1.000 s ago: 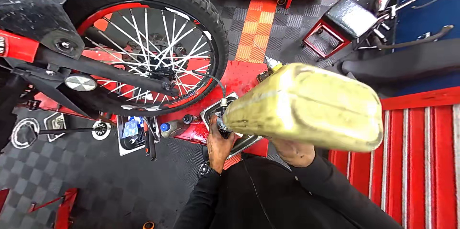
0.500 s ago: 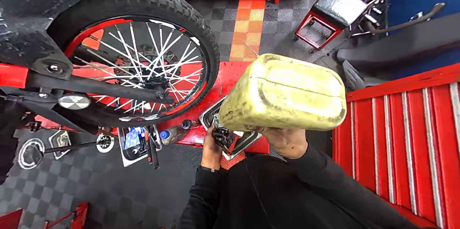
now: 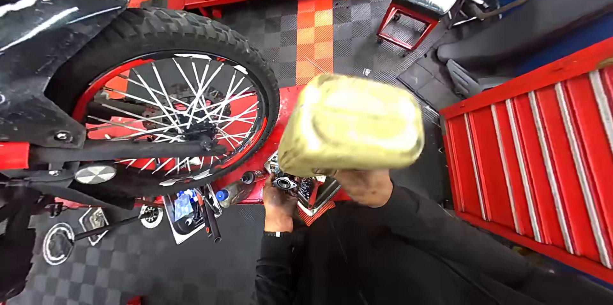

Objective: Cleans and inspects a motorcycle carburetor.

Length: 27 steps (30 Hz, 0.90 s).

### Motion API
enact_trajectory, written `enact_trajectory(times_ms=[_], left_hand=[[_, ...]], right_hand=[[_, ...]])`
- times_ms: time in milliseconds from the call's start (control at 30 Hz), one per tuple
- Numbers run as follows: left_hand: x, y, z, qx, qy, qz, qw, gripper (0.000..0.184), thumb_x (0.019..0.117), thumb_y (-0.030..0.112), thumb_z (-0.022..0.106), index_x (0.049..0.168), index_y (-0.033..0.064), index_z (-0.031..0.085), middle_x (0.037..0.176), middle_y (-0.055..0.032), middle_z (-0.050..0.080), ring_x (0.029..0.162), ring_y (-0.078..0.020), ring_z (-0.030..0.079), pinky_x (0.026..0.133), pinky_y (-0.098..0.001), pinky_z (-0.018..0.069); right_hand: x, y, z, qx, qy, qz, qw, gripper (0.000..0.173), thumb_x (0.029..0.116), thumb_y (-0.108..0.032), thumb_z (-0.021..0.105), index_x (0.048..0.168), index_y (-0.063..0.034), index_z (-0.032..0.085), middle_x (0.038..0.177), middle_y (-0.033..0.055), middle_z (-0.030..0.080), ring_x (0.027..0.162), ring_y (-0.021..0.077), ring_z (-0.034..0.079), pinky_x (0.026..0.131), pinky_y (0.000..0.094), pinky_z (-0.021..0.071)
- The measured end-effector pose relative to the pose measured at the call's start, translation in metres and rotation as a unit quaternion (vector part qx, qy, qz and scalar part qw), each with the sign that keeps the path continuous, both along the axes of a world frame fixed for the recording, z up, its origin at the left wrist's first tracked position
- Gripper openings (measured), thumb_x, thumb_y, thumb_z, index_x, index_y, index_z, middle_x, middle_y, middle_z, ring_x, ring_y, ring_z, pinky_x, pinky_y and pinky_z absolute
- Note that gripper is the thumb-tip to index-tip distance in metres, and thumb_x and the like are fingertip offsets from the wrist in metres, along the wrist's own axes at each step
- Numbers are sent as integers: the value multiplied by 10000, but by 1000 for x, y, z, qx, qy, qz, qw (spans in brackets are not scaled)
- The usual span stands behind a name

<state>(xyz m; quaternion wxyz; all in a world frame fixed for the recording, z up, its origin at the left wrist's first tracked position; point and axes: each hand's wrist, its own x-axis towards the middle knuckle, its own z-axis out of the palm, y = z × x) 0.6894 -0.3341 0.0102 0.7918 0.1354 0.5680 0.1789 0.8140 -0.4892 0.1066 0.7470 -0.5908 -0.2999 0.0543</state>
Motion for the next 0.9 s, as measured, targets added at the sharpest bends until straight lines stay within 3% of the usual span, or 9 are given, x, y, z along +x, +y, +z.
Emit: enact_trajectory(times_ms=[133, 233, 300, 400, 533, 600, 700, 800, 900], left_hand=[[4, 0, 1, 4, 11, 2, 1000, 373, 1047, 473, 397, 1081, 156, 591, 912, -72, 665, 805, -206, 681, 689, -403, 589], [6, 1, 5, 1, 13, 7, 1000, 385, 1055, 480, 398, 1154, 155, 578, 996, -88, 666, 874, -224, 686, 741, -426, 596], [5, 0, 7, 2, 3, 6, 1000, 378, 1059, 469, 387, 1150, 156, 578, 1000, -84, 665, 891, -222, 681, 761, -431, 588], [2, -2, 9, 24, -33, -20, 999, 346, 1065, 432, 376, 1071, 177, 610, 908, -50, 680, 827, -183, 688, 700, -405, 591], [4, -2, 7, 35, -50, -21, 998, 352, 1075, 428, 371, 1156, 180, 606, 1021, -61, 689, 950, -209, 687, 795, -451, 589], [3, -1, 5, 24, -29, -12, 999, 396, 1076, 468, 366, 1213, 162, 577, 1068, -82, 668, 976, -232, 674, 836, -466, 577], [0, 2, 5, -8, -27, 1, 1000, 443, 1056, 497, 344, 1102, 130, 588, 908, -88, 676, 758, -206, 699, 651, -369, 607], [-5, 5, 6, -31, -53, -1, 998, 431, 1045, 489, 335, 1028, 134, 579, 819, -72, 661, 654, -176, 684, 564, -308, 593], [-9, 8, 0, -29, -73, -14, 997, 426, 1037, 485, 331, 987, 141, 577, 736, -51, 637, 553, -148, 643, 498, -286, 569]], right_hand=[[-7, -1, 2, -11, -5, 8, 1000, 500, 885, -263, 795, 1268, -32, 571, 1049, 23, 703, 962, 63, 701, 868, 262, 615], [-5, -7, 0, -28, -12, 12, 999, 564, 889, -233, 779, 1345, -11, 532, 1099, 29, 702, 1007, 46, 694, 908, 247, 602], [-5, -10, 0, -20, -20, 2, 1000, 543, 876, -206, 792, 1317, -14, 540, 1077, 21, 701, 987, 43, 692, 890, 237, 602], [-9, -10, 2, 24, -36, 11, 999, 435, 889, -206, 783, 1240, -69, 564, 1028, -18, 682, 944, 13, 675, 828, 205, 596], [-7, -12, 5, -11, -39, 9, 999, 462, 893, -216, 770, 1272, -54, 563, 1019, -15, 691, 928, -4, 676, 818, 184, 593], [-1, -13, 1, -17, -26, 1, 1000, 456, 896, -255, 774, 1256, -60, 573, 1039, -11, 697, 958, 20, 685, 864, 224, 600], [17, -12, 1, 21, 34, -25, 999, 543, 781, -153, 894, 1211, 2, 600, 1042, 92, 737, 964, 209, 739, 890, 434, 647], [28, -15, -5, 24, 42, -54, 997, 673, 763, -136, 899, 1297, 32, 525, 1109, 115, 720, 1030, 233, 726, 954, 454, 625], [24, -13, -2, 51, 45, -63, 996, 559, 775, -123, 895, 1220, 32, 595, 1059, 115, 738, 984, 225, 739, 916, 443, 640]])
